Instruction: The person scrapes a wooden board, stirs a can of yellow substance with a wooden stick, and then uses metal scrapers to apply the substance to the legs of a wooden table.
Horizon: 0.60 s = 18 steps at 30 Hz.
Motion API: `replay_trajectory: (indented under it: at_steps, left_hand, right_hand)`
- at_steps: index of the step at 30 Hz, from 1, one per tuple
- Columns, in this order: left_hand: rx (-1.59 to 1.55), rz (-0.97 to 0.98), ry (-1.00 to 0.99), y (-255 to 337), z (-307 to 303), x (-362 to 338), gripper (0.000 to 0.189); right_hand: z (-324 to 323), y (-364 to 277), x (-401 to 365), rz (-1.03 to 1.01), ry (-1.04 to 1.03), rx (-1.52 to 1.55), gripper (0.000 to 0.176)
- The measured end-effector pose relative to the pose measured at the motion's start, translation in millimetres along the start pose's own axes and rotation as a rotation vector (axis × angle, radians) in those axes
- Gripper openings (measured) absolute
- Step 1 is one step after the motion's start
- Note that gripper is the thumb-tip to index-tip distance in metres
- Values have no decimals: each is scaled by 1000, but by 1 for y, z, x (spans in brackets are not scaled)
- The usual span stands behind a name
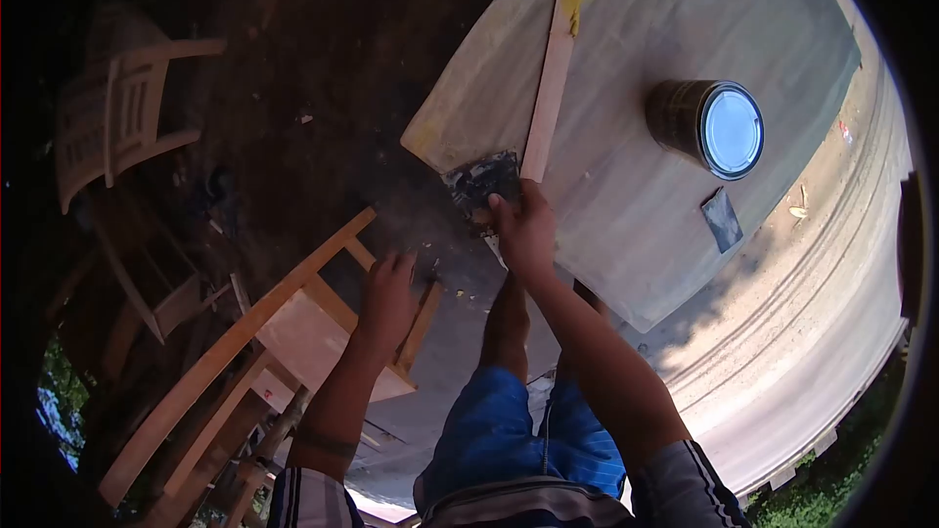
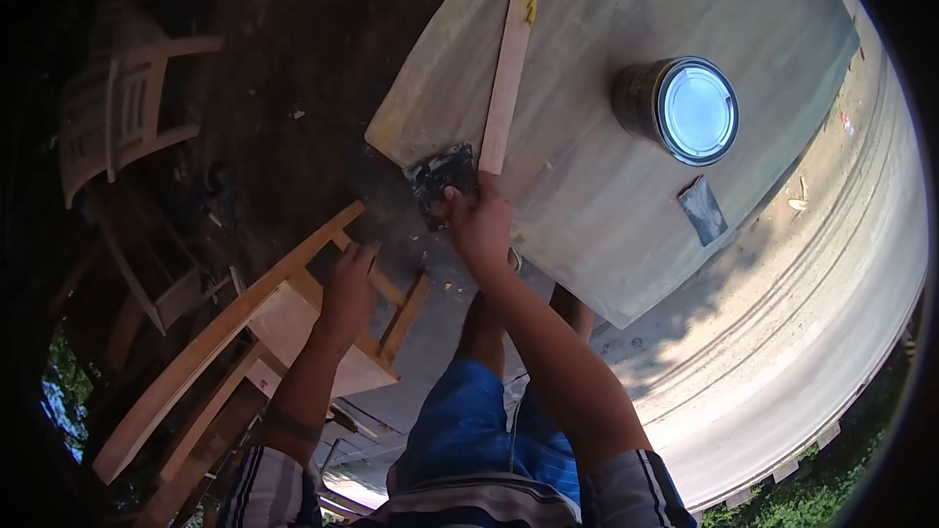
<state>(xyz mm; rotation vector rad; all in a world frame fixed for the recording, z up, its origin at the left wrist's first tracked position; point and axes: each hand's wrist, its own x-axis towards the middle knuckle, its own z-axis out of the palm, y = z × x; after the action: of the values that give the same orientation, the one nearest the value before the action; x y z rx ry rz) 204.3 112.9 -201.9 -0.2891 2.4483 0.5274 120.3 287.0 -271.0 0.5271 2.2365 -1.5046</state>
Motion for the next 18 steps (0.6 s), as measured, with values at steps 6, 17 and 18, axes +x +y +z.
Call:
replay_trajectory:
  at_steps: [6, 17, 18]
  left_hand:
    - [-330, -28, 92, -11, 23, -21, 35]
    - [-237, 159, 357, 10, 19, 30, 42]
    - [-186, 179, 368, 13, 20, 37, 42]
  right_hand:
    - [-18, -16, -11, -729, 96, -230, 36]
    - [2, 26, 4, -816, -156, -681, 45]
    - [3, 28, 5, -809, -168, -655, 46]
